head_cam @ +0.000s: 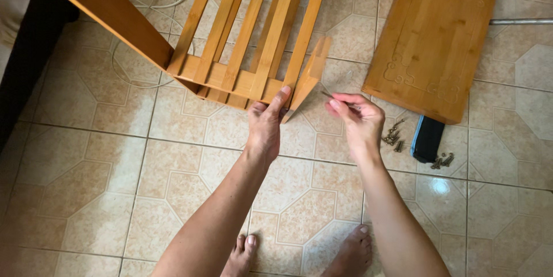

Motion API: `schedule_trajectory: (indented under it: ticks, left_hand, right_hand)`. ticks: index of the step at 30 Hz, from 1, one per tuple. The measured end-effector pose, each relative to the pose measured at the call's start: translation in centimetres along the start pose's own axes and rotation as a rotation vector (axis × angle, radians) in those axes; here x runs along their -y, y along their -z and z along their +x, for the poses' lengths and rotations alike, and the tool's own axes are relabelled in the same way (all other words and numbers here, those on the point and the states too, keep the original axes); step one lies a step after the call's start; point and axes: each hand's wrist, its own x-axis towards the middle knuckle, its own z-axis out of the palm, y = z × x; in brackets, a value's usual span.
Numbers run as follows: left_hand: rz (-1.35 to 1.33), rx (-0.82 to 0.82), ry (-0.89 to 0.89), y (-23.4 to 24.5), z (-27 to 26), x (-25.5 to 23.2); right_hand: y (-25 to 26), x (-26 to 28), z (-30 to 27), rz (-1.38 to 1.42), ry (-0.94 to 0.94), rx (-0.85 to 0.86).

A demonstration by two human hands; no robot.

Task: The person assembles a wooden slatted frame by inserting and tightening screws into pre-drilled holes at the joints. They use a small metal screwdriver to secure the screws while holding the frame steady with the other hand.

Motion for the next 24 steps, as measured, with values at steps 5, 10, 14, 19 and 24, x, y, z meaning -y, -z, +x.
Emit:
schedule_trajectory:
  ticks: [5,10,14,19,24]
  left_hand:
    - [0.113,-0.040,-0.024,1.0,0.4,1.1]
    - [0.107,-0.049,-0.040,1.3,0.2,1.5]
    - [0.120,-0.094,-0.051,1.6,0.4,2.0]
    - [-0.045,-0.426,-0.032,3.2,-1.0,6.5]
    - [0.201,-0.055,0.027,1.3,-5.1,11.9]
  right_hand:
    - [1.3,-2.6,-0.3,0.079,-0.129,-0.048]
    - [3.2,-5.6,-0.9,0.128,-0.232,-0.101]
    - [4.3,-6.6,-0.9,0.157,-0.279,-0.116]
    - [4.9,-5.8,-1.3,0.266,-0.340,-0.053]
    - [5.9,-4.6,-1.7,0.241,-0.368,0.001]
